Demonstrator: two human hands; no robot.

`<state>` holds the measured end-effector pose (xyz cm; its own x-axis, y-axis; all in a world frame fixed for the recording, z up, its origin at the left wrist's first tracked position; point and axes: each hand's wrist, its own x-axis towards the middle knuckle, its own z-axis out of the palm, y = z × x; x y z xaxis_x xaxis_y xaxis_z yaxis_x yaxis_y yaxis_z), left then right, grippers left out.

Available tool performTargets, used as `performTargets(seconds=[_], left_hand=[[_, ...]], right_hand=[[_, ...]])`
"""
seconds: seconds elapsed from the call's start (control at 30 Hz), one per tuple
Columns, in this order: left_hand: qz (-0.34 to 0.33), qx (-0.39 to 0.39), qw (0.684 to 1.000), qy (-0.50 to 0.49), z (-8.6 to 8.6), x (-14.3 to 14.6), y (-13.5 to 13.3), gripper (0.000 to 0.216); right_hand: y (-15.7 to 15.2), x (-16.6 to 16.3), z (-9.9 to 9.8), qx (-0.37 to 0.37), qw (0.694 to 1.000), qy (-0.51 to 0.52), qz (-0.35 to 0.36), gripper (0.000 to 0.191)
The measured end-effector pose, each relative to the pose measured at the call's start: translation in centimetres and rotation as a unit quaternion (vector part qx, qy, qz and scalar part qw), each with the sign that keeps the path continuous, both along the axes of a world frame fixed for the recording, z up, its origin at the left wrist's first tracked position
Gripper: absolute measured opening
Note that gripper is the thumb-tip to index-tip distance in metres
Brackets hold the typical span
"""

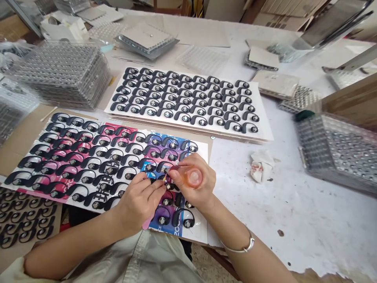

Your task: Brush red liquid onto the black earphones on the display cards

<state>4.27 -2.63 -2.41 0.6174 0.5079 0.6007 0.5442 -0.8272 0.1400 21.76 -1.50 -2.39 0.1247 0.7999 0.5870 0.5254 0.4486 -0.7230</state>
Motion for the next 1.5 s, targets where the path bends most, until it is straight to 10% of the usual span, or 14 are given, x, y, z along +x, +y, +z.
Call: performTargets(seconds=[1.5], left_hand=[[-0.019,-0.015,1.0,0.003,-0.2,-0.49,0.04,0.018]], right_hand=[[-0.26,-0.06,-0.16,0.053,0.997,-0.049,-0.015,0.015]])
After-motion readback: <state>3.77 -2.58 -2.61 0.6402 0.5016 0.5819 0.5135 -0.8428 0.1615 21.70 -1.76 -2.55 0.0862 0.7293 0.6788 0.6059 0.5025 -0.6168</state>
